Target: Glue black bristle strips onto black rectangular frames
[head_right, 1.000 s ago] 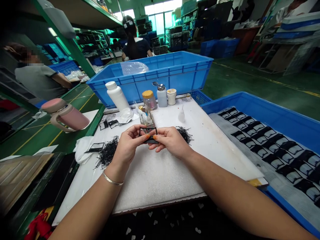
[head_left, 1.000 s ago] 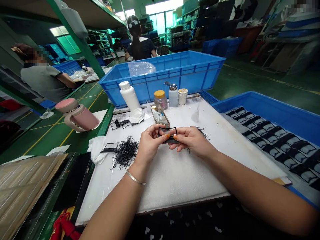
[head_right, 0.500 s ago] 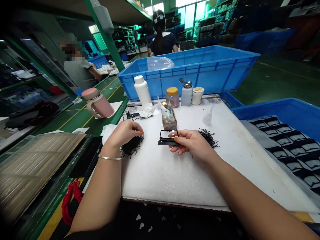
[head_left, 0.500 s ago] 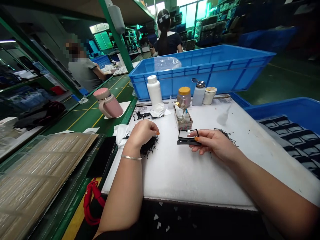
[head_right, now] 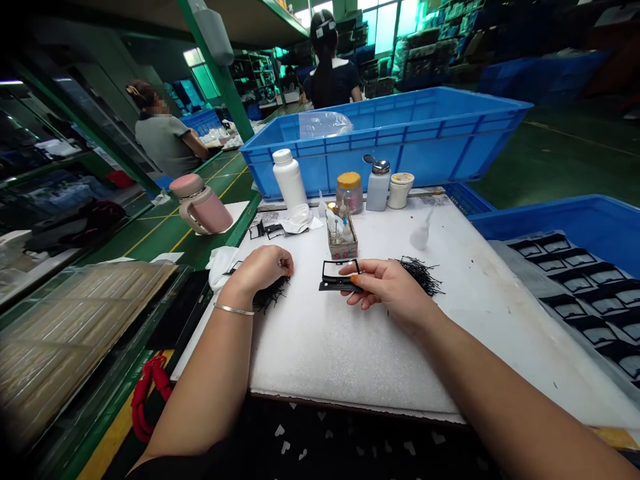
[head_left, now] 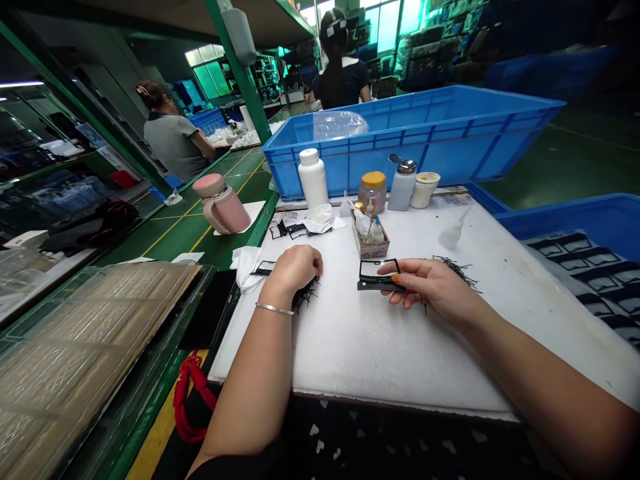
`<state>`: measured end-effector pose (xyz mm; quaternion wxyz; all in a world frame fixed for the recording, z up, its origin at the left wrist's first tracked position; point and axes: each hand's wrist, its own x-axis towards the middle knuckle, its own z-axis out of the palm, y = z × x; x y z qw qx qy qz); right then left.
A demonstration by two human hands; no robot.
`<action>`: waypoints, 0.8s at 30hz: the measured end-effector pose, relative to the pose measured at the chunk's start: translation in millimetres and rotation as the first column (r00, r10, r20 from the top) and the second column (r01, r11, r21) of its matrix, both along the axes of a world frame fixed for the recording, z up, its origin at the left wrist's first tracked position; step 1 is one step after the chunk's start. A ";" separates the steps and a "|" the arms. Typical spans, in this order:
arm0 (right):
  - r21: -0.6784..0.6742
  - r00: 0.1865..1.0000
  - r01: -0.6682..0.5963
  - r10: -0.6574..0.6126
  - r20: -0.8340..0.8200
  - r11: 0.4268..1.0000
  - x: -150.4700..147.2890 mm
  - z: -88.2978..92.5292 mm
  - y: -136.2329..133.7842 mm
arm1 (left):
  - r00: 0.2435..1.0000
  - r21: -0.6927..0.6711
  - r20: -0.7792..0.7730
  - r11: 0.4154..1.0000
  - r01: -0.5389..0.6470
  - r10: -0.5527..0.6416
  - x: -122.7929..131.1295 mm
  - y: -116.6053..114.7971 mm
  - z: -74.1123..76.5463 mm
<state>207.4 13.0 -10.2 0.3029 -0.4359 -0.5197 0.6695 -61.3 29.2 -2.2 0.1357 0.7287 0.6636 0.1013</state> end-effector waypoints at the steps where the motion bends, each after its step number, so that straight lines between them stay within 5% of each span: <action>1: -0.003 1.000 -0.002 0.002 0.001 1.000 0.0 0.4 0.1 | 1.000 0.007 0.008 1.000 0.001 -0.001 -1.1 -0.3 1.5; 24: 0.018 1.000 -0.016 0.016 -0.009 1.000 1.8 2.2 -0.4 | 0.997 0.059 0.077 0.998 -0.026 0.022 -10.7 0.6 6.4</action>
